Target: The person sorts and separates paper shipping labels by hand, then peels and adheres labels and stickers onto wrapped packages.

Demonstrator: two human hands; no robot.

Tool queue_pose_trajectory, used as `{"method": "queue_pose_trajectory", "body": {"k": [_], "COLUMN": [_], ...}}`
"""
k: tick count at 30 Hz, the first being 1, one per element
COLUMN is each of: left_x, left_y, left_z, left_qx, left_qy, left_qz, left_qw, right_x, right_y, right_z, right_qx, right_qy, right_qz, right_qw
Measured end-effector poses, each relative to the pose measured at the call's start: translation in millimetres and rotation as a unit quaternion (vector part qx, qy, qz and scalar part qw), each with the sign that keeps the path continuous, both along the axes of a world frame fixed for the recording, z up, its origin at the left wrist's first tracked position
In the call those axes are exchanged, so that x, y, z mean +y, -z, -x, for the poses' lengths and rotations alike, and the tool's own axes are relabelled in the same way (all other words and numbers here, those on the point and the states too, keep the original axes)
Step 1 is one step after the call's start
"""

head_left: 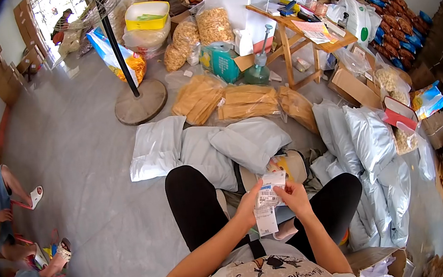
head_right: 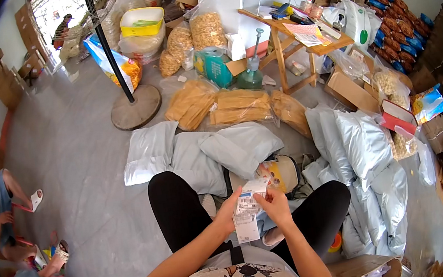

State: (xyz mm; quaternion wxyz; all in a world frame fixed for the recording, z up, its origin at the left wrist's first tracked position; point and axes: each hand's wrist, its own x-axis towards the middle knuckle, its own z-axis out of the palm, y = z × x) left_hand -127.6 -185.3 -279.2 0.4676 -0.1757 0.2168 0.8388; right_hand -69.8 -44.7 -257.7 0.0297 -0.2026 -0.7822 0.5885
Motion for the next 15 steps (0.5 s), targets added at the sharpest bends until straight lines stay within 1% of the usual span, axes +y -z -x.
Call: {"method": "queue_pose_trajectory", "body": {"k": [4,6,8,15], "left_x": [-9.4,-12.2,-14.7,-17.6], "left_y": [2.3,1.4,0.6,3.4], "left_z": [1.7,1.0,-0.6,4.5], "left_qx": [0.025,0.11,0.103,0.076], "left_qy": [0.032,0.061,0.057,0.032], "left_qz": [-0.036,0.013,0.024,0.041], "left_qw": [0.999,0.992,0.993,0.996], "right_x": [-1.6,-2.0,-3.6,-10.8], "right_y": [1.9,-0.9,-2.3,-12.4], "right_z": [3.7,6.2,7.8,15.9], "right_qx": [0.003,0.0,-0.003,0.0], "right_qy": [-0.003,-0.007,0.006,-0.008], "right_qz": [0.034,0.047,0.057,0.105], "right_qw": [0.999,0.999,0.998,0.994]}}
